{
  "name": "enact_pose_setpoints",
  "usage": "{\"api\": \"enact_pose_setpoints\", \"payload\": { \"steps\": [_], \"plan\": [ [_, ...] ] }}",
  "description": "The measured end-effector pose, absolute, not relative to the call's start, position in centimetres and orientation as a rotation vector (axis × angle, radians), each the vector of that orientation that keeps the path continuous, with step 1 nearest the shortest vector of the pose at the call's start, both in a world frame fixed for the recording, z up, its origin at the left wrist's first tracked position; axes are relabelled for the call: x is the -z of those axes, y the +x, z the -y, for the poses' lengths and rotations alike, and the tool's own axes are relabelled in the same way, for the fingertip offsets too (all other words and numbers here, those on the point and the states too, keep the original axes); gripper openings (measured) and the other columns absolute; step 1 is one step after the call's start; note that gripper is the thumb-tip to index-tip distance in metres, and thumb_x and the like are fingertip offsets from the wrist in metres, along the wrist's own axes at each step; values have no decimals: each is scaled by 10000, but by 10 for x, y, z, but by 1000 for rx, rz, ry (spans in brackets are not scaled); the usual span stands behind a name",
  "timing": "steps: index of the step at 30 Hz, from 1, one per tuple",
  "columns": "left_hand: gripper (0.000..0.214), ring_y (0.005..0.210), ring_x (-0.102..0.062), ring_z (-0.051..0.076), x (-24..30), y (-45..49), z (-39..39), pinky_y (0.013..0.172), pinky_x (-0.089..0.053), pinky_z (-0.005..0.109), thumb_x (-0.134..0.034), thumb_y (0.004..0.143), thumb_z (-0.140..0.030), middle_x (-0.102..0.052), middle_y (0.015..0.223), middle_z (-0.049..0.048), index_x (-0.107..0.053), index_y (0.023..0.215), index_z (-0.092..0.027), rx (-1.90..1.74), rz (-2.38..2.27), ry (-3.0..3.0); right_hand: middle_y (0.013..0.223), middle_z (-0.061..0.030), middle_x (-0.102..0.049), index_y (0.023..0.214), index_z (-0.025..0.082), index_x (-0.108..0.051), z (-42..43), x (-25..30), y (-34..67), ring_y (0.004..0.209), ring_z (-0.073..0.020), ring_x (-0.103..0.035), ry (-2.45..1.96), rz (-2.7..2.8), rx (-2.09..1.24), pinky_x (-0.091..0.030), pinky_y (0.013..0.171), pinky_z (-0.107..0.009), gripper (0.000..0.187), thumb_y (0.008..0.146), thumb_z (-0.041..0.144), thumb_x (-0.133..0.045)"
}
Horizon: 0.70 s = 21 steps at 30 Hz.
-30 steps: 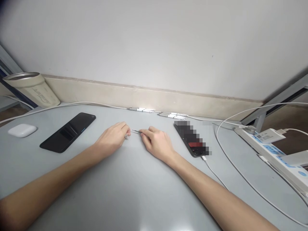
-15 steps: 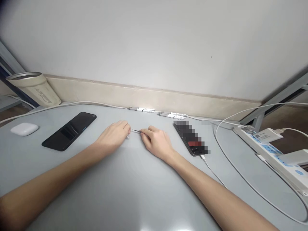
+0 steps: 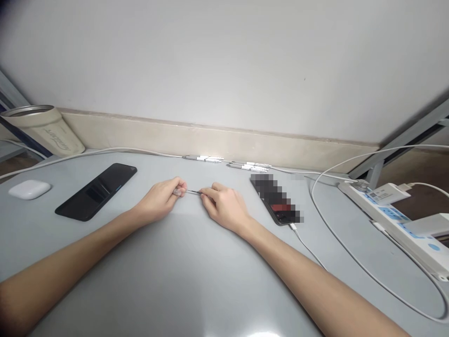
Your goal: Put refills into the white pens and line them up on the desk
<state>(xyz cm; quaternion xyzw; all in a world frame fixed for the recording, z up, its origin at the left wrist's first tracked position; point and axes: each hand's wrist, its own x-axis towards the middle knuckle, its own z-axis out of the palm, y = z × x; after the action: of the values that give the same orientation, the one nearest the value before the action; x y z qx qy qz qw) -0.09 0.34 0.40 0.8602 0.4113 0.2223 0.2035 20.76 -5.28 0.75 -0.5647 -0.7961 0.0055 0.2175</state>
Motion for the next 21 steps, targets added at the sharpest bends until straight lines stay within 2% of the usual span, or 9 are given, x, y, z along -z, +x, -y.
{"api": "enact_pose_setpoints", "payload": {
  "steps": [21],
  "plan": [
    [153,808,-558,156,-7,0,0,713,-415,277,-360,848,-152,-614,877,-12,-496,838,-221,-718,-1089,2375,798,-3,-587,1097,303,-652,54,-11,206,648,-110,-550,-1593,2237,-19,-331,596,-225,302,946,326,-391]
  ]
}}
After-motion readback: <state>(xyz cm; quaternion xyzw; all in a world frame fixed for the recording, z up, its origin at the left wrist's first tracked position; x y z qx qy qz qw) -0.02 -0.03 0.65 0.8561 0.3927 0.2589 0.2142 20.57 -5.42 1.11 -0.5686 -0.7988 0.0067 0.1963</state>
